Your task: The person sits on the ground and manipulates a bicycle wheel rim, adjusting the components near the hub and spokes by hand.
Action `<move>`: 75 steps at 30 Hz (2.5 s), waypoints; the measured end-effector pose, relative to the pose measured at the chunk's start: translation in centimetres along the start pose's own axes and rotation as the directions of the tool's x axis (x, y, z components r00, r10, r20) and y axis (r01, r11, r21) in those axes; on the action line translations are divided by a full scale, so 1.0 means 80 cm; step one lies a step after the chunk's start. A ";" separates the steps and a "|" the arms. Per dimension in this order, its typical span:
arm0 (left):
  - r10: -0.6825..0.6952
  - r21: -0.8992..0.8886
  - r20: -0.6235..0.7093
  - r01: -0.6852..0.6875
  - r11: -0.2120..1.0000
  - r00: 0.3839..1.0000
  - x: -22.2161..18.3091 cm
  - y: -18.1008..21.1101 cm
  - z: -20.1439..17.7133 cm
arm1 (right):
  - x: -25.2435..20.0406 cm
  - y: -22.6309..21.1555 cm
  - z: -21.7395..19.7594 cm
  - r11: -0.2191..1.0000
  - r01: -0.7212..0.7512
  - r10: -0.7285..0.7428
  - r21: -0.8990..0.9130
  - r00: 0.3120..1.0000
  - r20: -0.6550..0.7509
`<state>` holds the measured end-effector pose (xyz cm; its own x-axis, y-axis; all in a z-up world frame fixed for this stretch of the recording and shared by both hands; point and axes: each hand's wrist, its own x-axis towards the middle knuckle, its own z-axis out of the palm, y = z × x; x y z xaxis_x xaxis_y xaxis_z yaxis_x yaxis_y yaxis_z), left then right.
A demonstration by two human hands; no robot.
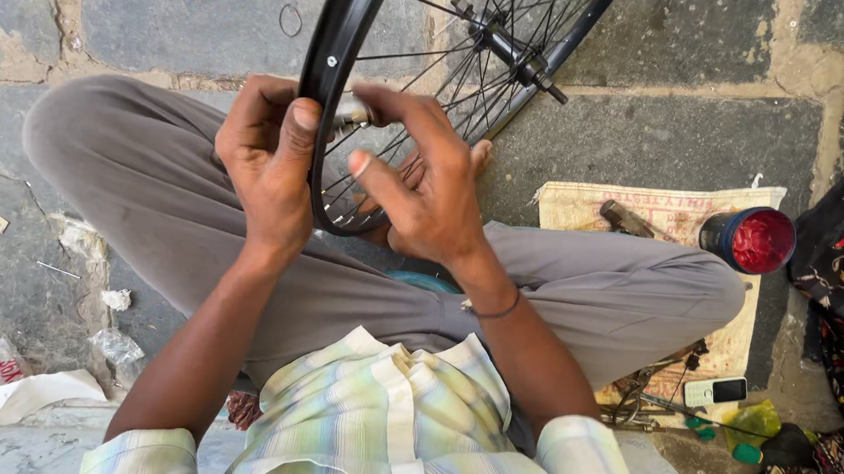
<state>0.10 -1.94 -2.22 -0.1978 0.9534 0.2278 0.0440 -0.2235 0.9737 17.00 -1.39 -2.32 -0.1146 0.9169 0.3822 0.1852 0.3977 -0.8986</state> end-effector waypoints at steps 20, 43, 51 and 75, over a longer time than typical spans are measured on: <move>-0.087 -0.143 0.091 0.100 0.985 0.992 0.005 0.023 -0.005 | 0.009 0.010 -0.006 0.921 -0.016 -0.043 0.388 0.989 0.142; -0.031 -0.162 0.235 0.071 0.984 0.972 0.004 0.028 0.001 | -0.009 -0.015 0.039 0.851 0.248 -0.358 -0.462 0.919 -0.167; -0.028 -0.184 0.247 0.075 0.980 0.969 0.003 0.010 -0.009 | -0.015 -0.001 0.038 0.783 0.434 -0.514 -0.446 0.855 -0.068; -0.157 0.007 -0.091 0.159 0.987 0.983 0.002 0.015 0.013 | 0.002 -0.006 0.036 0.916 0.203 -0.264 -0.346 0.955 -0.137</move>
<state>1.10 -1.83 -0.97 -0.2908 0.9542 0.0706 0.0192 -0.0679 0.9975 14.08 -1.51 -2.46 -0.0246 0.7752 0.6313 0.4843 0.5617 -0.6708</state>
